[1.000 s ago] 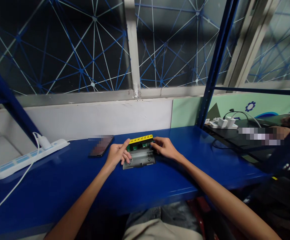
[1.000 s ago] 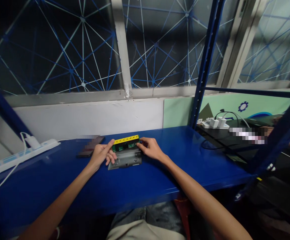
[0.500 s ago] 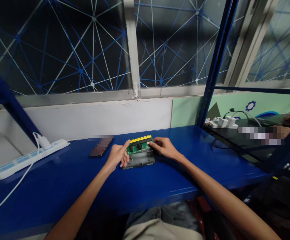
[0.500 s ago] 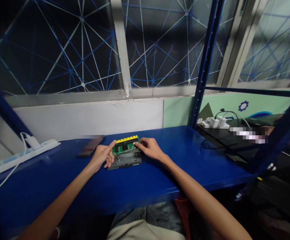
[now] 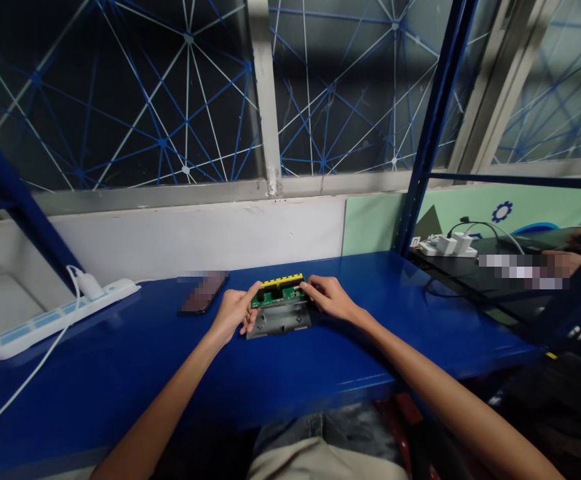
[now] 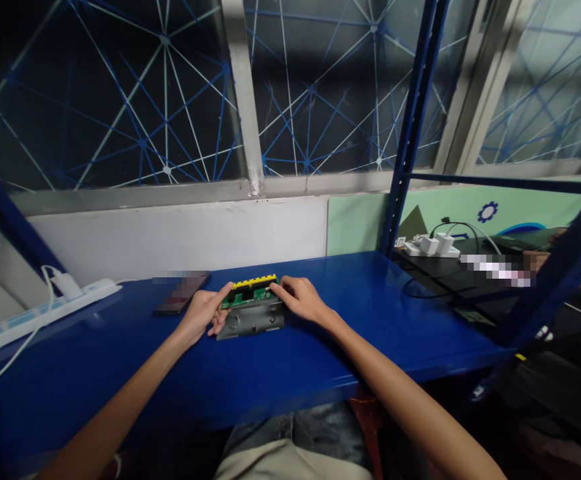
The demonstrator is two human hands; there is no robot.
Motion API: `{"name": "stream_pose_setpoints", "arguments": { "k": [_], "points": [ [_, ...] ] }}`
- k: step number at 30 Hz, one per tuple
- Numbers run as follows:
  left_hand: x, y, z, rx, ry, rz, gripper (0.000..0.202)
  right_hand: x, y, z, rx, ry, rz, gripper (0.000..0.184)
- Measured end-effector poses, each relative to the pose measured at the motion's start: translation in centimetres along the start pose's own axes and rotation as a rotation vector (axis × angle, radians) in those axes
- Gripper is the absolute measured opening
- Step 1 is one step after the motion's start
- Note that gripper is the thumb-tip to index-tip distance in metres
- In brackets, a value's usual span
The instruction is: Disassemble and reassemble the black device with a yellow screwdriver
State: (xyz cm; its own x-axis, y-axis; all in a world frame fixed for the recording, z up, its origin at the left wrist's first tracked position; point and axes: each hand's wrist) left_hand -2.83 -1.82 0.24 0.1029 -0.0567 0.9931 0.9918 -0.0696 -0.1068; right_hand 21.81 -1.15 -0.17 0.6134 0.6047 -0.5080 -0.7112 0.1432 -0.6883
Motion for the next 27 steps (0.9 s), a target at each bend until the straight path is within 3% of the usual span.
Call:
{"name": "stream_pose_setpoints", "arguments": {
  "k": [18,27],
  "points": [
    [0.7,0.3,-0.3,-0.041,-0.008,-0.133,0.055,1.0,0.3,0.3,-0.025,-0.024,-0.106,0.047],
    [0.8,0.4,-0.6,-0.139,0.029,-0.124,0.060,1.5,0.3,0.3,-0.062,0.013,-0.082,0.042]
  ]
}}
Point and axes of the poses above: each hand's wrist, its own z-axis towards the middle knuckle, its own y-axis out of the palm, x = y × z, and after that the axes turned 7 degrees about -z, right-handed
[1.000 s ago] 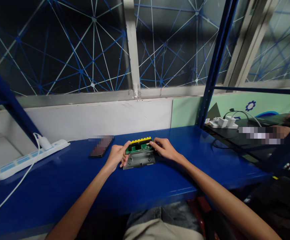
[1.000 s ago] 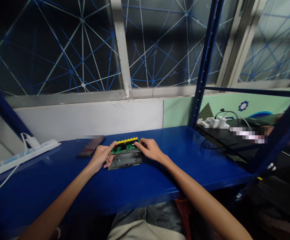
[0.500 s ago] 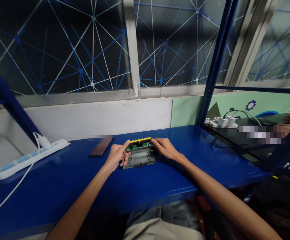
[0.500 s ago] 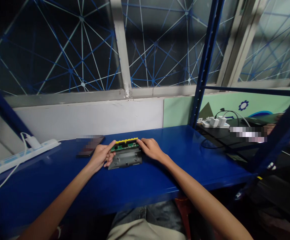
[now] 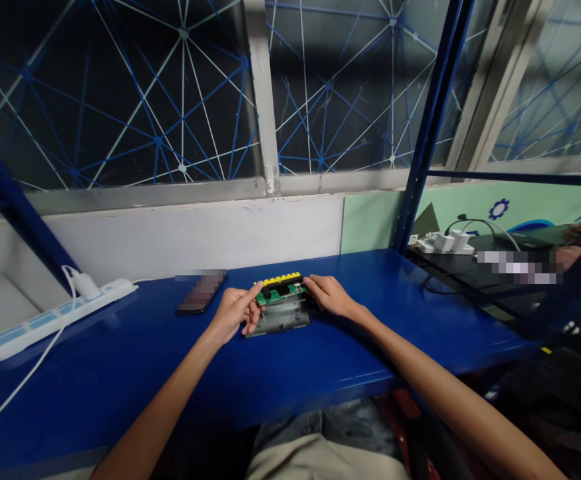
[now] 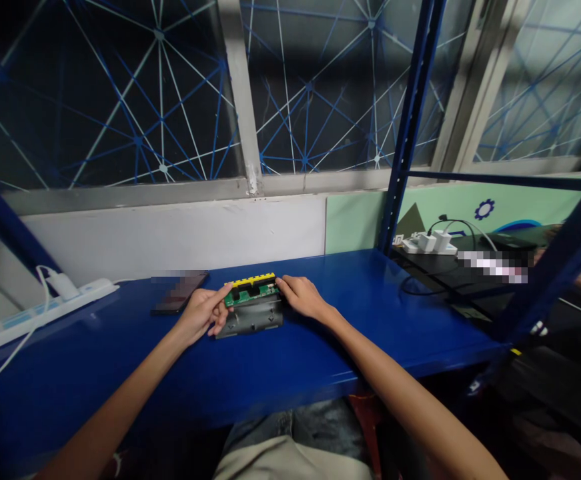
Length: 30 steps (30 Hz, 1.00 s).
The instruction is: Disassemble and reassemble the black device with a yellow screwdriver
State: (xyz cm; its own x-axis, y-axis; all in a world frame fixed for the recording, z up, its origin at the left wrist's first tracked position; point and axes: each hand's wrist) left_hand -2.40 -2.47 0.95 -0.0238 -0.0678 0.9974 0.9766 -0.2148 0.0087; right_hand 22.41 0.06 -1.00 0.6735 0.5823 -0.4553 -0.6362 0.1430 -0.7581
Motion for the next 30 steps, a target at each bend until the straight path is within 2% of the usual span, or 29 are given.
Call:
{"name": "stream_pose_setpoints", "arguments": {
  "k": [7,21,30],
  "points": [
    [-0.1,-0.2,0.0,-0.063,-0.038,-0.002,0.064,0.1,0.2,0.0,0.013,0.054,0.102,0.039],
    [-0.8,-0.6,0.9,0.059,-0.076,-0.031,0.052,-0.8,-0.8,-0.2,0.024,0.032,0.296,0.035],
    [-0.8,-0.6,1.0,0.080,-0.063,-0.069,0.047,-1.1,-1.0,0.0,-0.033,0.062,0.566,0.032]
  ]
}}
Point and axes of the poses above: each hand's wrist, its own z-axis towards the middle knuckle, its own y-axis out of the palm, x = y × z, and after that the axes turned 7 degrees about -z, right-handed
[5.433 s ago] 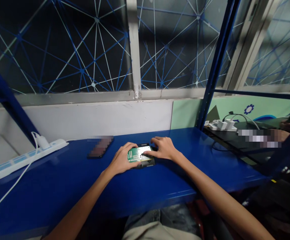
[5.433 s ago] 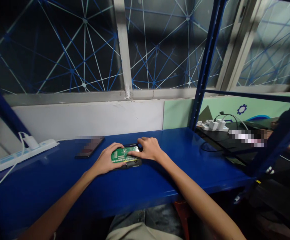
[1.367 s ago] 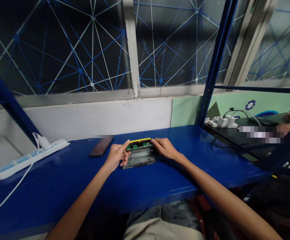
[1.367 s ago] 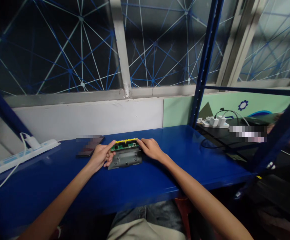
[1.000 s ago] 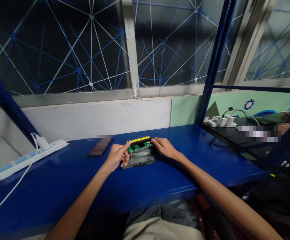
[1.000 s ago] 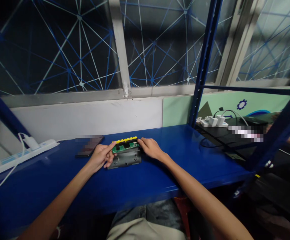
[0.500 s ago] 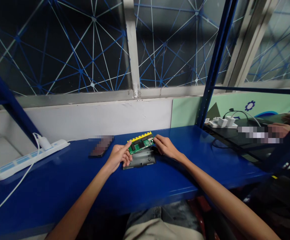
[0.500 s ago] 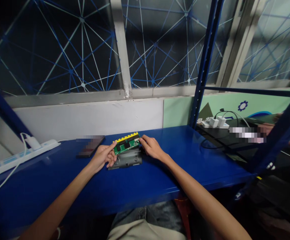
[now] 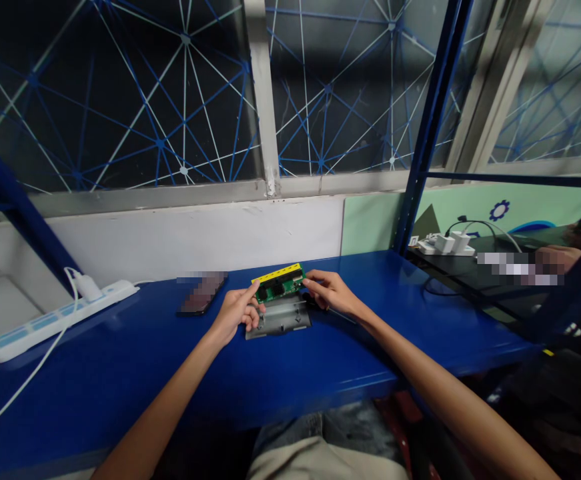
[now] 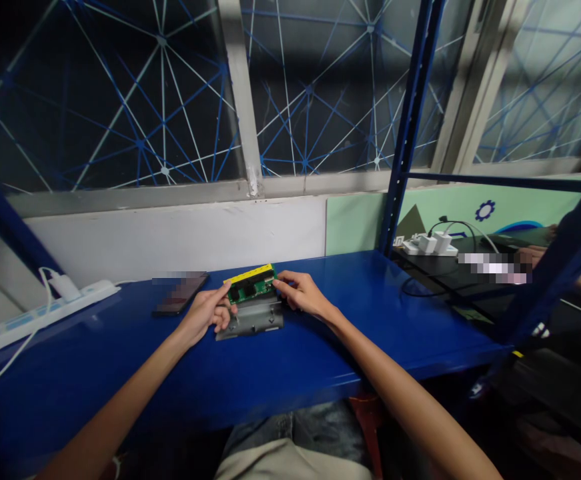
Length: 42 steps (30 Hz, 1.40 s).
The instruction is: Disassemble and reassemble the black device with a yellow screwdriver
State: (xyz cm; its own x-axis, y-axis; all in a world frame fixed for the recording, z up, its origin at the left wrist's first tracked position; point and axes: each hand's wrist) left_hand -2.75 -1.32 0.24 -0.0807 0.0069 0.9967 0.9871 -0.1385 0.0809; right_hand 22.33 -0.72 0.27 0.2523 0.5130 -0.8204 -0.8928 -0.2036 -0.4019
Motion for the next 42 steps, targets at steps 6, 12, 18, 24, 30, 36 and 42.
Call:
{"name": "stream_pose_setpoints", "arguments": {
  "k": [6,12,18,24,30,36,42],
  "points": [
    [0.1,-0.1,0.1,0.039,0.052,0.004,0.044,0.5,0.2,0.2,-0.040,0.009,0.036,0.031],
    [0.3,-0.1,0.0,0.045,0.086,0.043,0.043,1.1,0.3,0.2,-0.043,0.020,-0.049,0.033],
    [0.6,-0.4,-0.2,-0.012,0.137,0.109,0.047,1.2,0.3,0.3,-0.012,0.020,-0.081,0.033],
    [1.1,-0.8,-0.4,-0.097,0.184,0.185,0.043,0.2,0.3,0.0,0.031,0.003,-0.219,0.036],
    [1.3,-1.9,-0.3,-0.198,0.194,0.305,0.048,-0.1,0.3,0.0,0.009,-0.009,-0.274,0.041],
    [2.2,-2.8,-1.0,-0.275,0.183,0.464,0.055,0.1,0.2,-0.1,-0.038,-0.043,-0.367,0.046],
    [2.8,-2.9,-1.1,-0.326,0.284,0.677,0.061,0.1,0.2,-0.2,-0.092,-0.111,-0.525,0.055]
  ]
}}
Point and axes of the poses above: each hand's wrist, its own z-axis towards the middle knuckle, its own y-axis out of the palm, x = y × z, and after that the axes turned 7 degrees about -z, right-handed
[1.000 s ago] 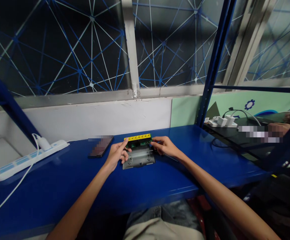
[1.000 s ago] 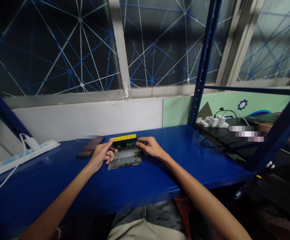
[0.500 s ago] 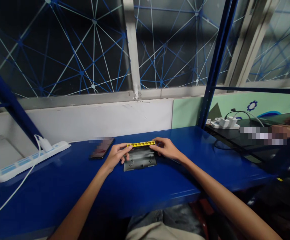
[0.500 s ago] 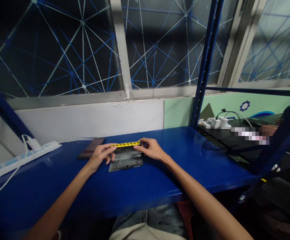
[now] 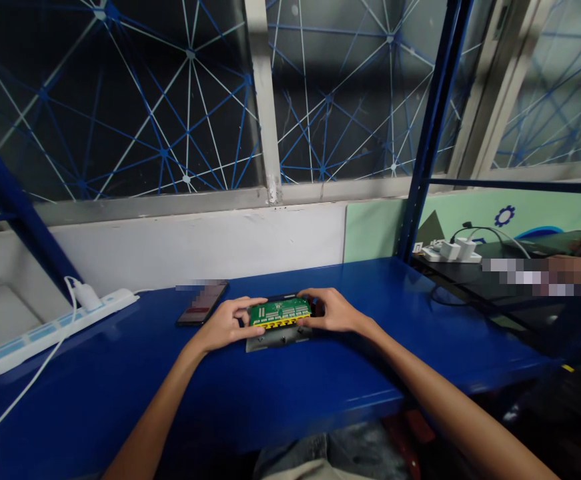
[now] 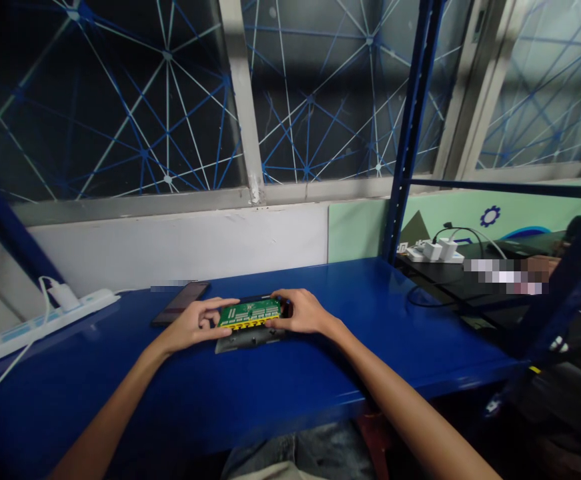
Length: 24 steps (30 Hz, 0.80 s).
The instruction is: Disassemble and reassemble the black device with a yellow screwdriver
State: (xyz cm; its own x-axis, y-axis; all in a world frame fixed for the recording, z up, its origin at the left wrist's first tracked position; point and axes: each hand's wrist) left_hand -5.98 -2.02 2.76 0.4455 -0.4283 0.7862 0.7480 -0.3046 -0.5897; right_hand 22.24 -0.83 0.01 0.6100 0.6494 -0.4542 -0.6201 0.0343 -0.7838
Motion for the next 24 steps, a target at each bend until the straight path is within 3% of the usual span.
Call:
{"name": "stream_pose_setpoints", "arguments": {
  "k": [9,24],
  "points": [
    [-1.6,0.1,0.1,-0.018,0.097,0.304,0.058,-0.1,-0.1,-0.1,-0.030,-0.055,-0.137,0.056],
    [-1.0,0.8,-0.2,-0.123,0.031,0.369,0.061,-0.4,0.3,-0.4,-0.116,-0.099,-0.367,0.063]
  ]
}}
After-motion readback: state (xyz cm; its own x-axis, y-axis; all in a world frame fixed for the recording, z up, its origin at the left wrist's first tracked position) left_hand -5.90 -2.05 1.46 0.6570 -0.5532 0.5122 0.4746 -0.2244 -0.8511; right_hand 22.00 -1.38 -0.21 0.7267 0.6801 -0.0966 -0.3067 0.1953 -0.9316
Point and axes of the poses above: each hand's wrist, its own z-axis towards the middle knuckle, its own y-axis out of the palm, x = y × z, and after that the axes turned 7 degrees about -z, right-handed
